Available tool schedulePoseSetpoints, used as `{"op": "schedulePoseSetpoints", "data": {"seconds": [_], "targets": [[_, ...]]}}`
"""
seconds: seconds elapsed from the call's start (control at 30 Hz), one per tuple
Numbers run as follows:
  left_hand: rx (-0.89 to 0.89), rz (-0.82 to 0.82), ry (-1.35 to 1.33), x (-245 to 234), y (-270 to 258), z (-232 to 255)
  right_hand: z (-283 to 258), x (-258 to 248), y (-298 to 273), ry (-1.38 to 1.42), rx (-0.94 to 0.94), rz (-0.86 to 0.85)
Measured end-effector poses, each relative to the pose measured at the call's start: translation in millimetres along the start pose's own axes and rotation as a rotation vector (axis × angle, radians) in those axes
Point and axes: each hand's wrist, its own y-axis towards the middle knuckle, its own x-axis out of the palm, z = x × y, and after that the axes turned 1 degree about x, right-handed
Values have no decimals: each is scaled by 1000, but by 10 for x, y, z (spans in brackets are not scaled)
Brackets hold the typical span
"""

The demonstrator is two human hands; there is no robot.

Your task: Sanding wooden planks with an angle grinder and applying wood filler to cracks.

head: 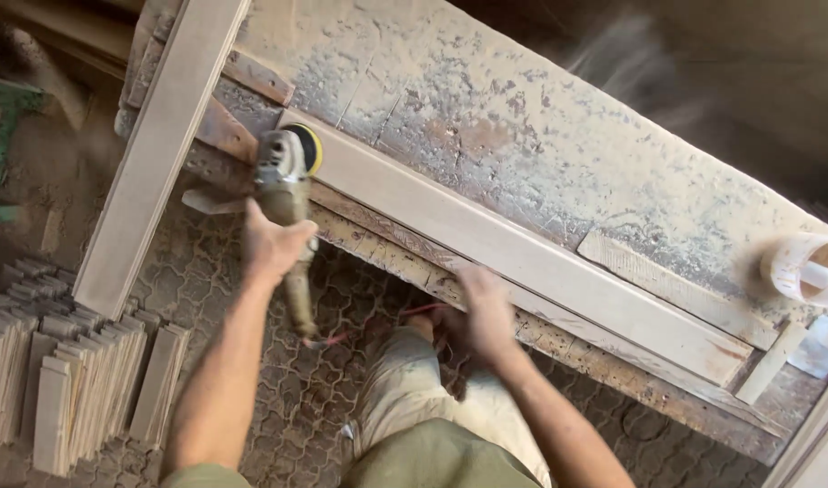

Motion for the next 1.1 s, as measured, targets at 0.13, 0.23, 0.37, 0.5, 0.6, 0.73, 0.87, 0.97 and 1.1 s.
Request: {"op": "schedulePoseSetpoints", "data": {"seconds": [0.13, 0.23, 0.37, 0.5, 0.6, 0.73, 0.87, 0.97, 1.1], "targets": [[138, 158, 271, 56, 434, -310, 1262, 19, -210, -404, 134, 335], [183, 170, 321, 130, 686, -593, 1642, 25, -345, -302, 122, 287], [203, -73, 471, 386, 266, -432, 1668, 46, -423, -196, 56, 409], [183, -184, 671, 1089, -604, -156, 1743, 114, -533, -38, -50, 583], [150, -203, 725, 1674, -1241, -110, 1912, 142, -874, 82, -110, 684], [260, -170, 816, 2475, -2061, -327, 2447, 84, -1703, 197, -85, 841], [313, -194, 906, 3273, -2833, -322, 3784, -112, -2439, 180, -13, 985], [236, -236, 976, 3838, -3456, -205, 4776, -206, -2957, -55, 231, 1116], [207, -399, 1030, 4535, -4114, -34, 5501, -79, -3320, -297, 451, 996]]}}
